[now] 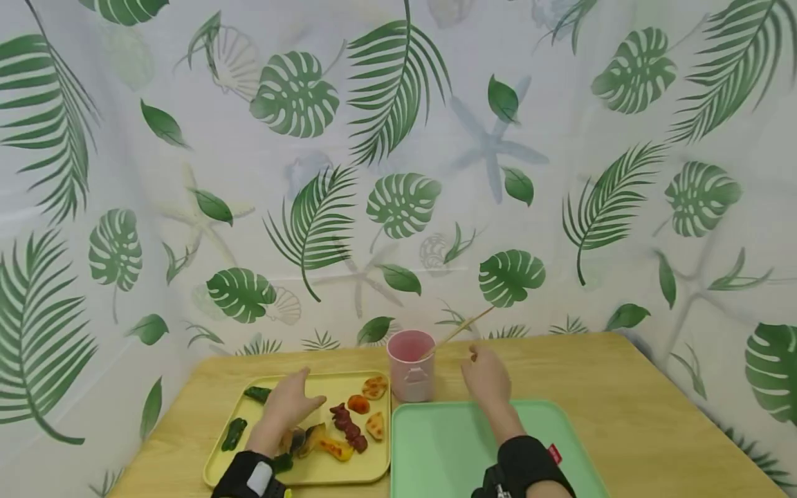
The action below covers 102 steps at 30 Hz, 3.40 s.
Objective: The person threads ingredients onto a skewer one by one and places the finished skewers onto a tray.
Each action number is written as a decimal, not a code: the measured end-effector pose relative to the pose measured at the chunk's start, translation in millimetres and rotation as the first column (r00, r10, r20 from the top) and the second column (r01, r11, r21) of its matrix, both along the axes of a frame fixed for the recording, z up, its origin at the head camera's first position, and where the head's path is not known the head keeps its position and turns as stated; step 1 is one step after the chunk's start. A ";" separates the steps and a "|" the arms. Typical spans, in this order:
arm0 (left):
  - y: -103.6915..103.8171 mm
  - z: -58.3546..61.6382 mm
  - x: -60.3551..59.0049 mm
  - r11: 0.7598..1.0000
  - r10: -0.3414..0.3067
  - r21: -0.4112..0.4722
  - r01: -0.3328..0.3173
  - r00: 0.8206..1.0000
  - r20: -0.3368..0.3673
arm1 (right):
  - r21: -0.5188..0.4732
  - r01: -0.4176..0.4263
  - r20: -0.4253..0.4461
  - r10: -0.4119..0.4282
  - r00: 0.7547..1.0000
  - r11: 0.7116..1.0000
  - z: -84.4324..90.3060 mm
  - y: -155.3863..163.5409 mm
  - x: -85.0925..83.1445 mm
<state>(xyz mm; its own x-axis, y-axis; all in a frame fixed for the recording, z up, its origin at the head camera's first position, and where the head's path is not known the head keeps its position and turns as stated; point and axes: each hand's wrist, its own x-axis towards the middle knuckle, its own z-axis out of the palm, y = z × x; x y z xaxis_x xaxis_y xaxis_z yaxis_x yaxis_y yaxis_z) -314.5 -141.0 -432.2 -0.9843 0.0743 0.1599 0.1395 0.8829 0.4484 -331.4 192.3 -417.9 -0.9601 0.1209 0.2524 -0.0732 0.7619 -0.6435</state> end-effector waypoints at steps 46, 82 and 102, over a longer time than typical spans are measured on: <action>57.3 -40.3 6.9 0.963 0.241 -0.158 -0.216 0.958 0.157 | -0.303 0.127 -0.051 -0.149 0.987 0.944 10.8 -41.1 -27.3; 52.4 -40.2 2.8 0.828 0.274 0.484 -0.283 0.957 0.092 | -0.266 -0.176 -0.707 -0.068 0.704 0.948 29.1 -24.0 108.8; 45.6 38.8 25.4 0.128 0.066 0.991 -0.029 0.998 0.021 | -0.191 -0.360 -0.653 0.155 0.741 0.913 14.5 -48.0 136.9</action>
